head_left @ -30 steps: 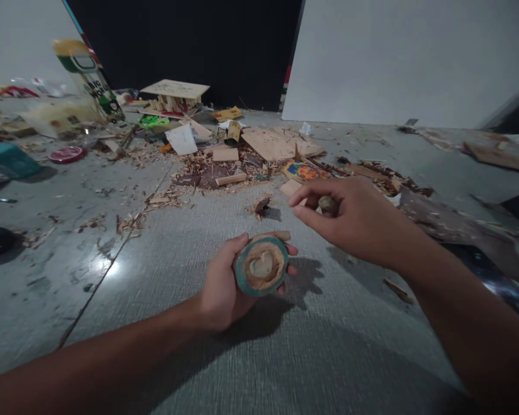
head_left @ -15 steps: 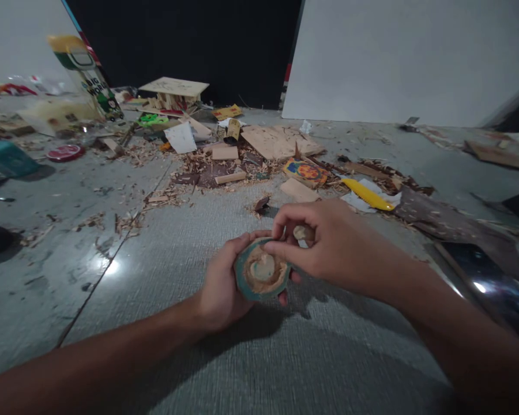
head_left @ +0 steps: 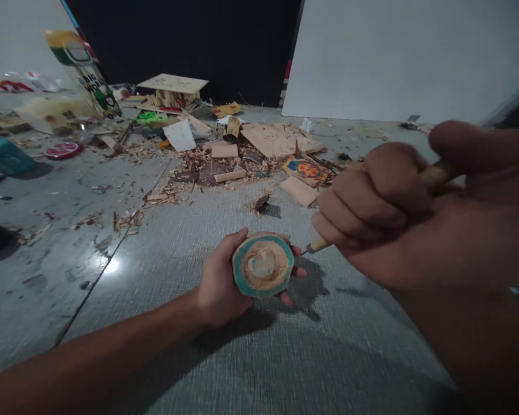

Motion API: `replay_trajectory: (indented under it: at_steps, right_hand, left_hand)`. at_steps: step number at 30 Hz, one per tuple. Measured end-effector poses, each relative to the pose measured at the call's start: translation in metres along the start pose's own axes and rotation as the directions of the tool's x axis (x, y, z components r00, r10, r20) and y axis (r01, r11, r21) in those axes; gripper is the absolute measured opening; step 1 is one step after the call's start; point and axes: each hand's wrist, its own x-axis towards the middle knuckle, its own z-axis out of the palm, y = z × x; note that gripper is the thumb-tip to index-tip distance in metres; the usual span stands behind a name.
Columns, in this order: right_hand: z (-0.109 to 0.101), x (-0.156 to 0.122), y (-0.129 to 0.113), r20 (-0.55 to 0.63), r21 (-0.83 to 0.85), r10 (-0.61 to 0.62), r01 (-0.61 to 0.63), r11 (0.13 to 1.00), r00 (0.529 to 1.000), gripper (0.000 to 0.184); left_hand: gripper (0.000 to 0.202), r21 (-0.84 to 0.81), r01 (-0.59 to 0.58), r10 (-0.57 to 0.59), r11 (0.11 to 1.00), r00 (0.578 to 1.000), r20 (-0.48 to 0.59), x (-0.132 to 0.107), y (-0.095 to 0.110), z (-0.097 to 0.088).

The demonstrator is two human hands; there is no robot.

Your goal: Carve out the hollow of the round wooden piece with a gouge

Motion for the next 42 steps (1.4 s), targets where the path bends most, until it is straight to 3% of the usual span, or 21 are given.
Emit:
replay_trajectory:
  at_steps: [6, 13, 15, 19, 21, 25, 29, 34, 40, 42]
  right_hand:
    - [0.009, 0.006, 0.035, 0.138, 0.289, -0.103, 0.059, 0.955, 0.985, 0.054]
    - [0.015, 0.007, 0.044, -0.139, 0.434, -0.061, 0.116, 0.893, 0.988, 0.049]
    - [0.016, 0.009, 0.043, -0.148, 0.462, 0.000, 0.069, 0.884, 0.989, 0.050]
    - [0.014, 0.015, 0.042, -0.117, 0.533, 0.265, -0.165, 0.830, 0.957, 0.051]
    - [0.013, 0.017, 0.041, -0.141, 0.554, 0.297, -0.174, 0.814, 0.944, 0.050]
    - [0.014, 0.012, 0.041, -0.160, 0.509, 0.098, -0.003, 0.861, 0.982, 0.051]
    - [0.019, 0.004, 0.041, -0.118, 0.475, -0.057, 0.106, 0.873, 0.991, 0.050]
    - [0.022, -0.003, 0.039, -0.125, 0.473, -0.149, 0.191, 0.860, 0.981, 0.049]
    - [0.027, -0.003, 0.051, -0.033, 0.449, -0.184, 0.180, 0.875, 0.982, 0.049]
    - [0.027, -0.002, 0.051, -0.066, 0.441, -0.220, 0.226, 0.868, 0.973, 0.048]
  left_hand:
    - [0.047, -0.010, 0.000, 0.000, 1.000, 1.000, -0.023, 0.001, -0.003, -0.003]
    - [0.041, 0.005, -0.003, 0.003, 1.000, 0.999, -0.040, -0.001, -0.005, -0.003]
    - [0.040, 0.003, 0.007, -0.007, 1.000, 0.999, -0.036, -0.001, -0.006, -0.003]
    - [0.042, -0.011, -0.021, 0.020, 1.000, 0.998, -0.066, -0.001, -0.006, -0.004]
    - [0.042, -0.021, -0.037, 0.036, 0.999, 0.997, -0.062, 0.000, -0.006, -0.005]
    - [0.041, -0.014, -0.015, 0.015, 1.000, 0.999, -0.035, 0.000, -0.005, -0.003]
    - [0.040, 0.013, 0.003, -0.002, 1.000, 0.999, -0.042, 0.000, -0.003, -0.001]
    - [0.038, 0.042, 0.030, -0.029, 0.999, 0.999, -0.037, 0.002, -0.003, 0.002]
    - [0.045, 0.039, 0.003, -0.001, 0.999, 0.999, -0.041, 0.006, -0.010, 0.000]
    - [0.046, 0.035, 0.009, -0.008, 0.999, 1.000, -0.029, 0.005, -0.010, -0.001]
